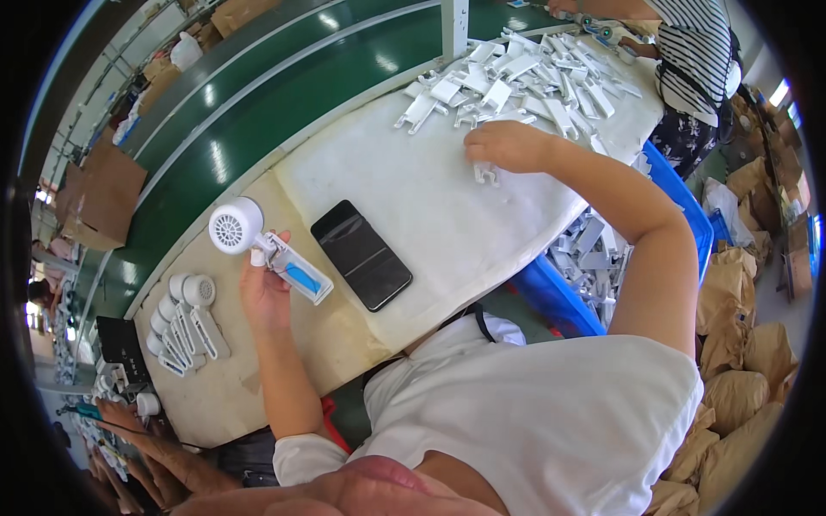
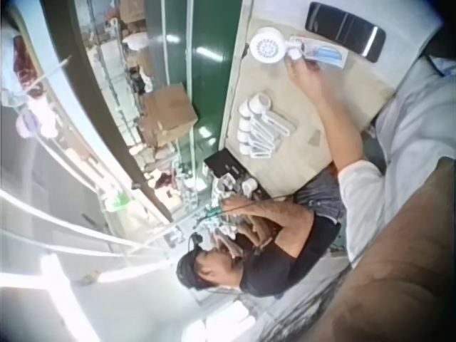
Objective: The person assembles portable fans by attaching fan heads to battery handles and snapping plastic casing covers onto them by hand, intermittently placing earbuds into a charging case.
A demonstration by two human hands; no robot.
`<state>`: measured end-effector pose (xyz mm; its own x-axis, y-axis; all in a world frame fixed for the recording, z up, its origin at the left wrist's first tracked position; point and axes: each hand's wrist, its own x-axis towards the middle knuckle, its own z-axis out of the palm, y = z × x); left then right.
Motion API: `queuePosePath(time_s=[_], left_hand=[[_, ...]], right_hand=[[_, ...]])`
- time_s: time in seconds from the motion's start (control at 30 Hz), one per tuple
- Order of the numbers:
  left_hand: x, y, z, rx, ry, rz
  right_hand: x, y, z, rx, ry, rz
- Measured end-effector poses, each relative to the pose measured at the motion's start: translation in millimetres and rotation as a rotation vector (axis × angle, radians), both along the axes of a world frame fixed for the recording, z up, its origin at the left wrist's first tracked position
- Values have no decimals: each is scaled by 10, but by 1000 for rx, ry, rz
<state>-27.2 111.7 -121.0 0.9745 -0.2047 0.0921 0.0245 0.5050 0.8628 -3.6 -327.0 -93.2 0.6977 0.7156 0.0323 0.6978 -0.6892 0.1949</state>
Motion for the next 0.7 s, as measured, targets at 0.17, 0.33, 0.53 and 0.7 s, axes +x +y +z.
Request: queuePosePath(time_s=[0.17, 0.33, 0.53, 0.7], left_hand=[[54, -73, -36, -18, 82, 135], [99, -219, -88, -257, 94, 158], [112, -71, -160, -327, 129, 268], [65, -87, -68, -394, 67, 318]], right_hand=[[98, 418, -16, 648, 206, -432], [-37, 1391, 112, 1398, 1046, -244], [-189, 2609, 355, 846, 102, -21], [-151, 2967, 294, 809, -163, -35]])
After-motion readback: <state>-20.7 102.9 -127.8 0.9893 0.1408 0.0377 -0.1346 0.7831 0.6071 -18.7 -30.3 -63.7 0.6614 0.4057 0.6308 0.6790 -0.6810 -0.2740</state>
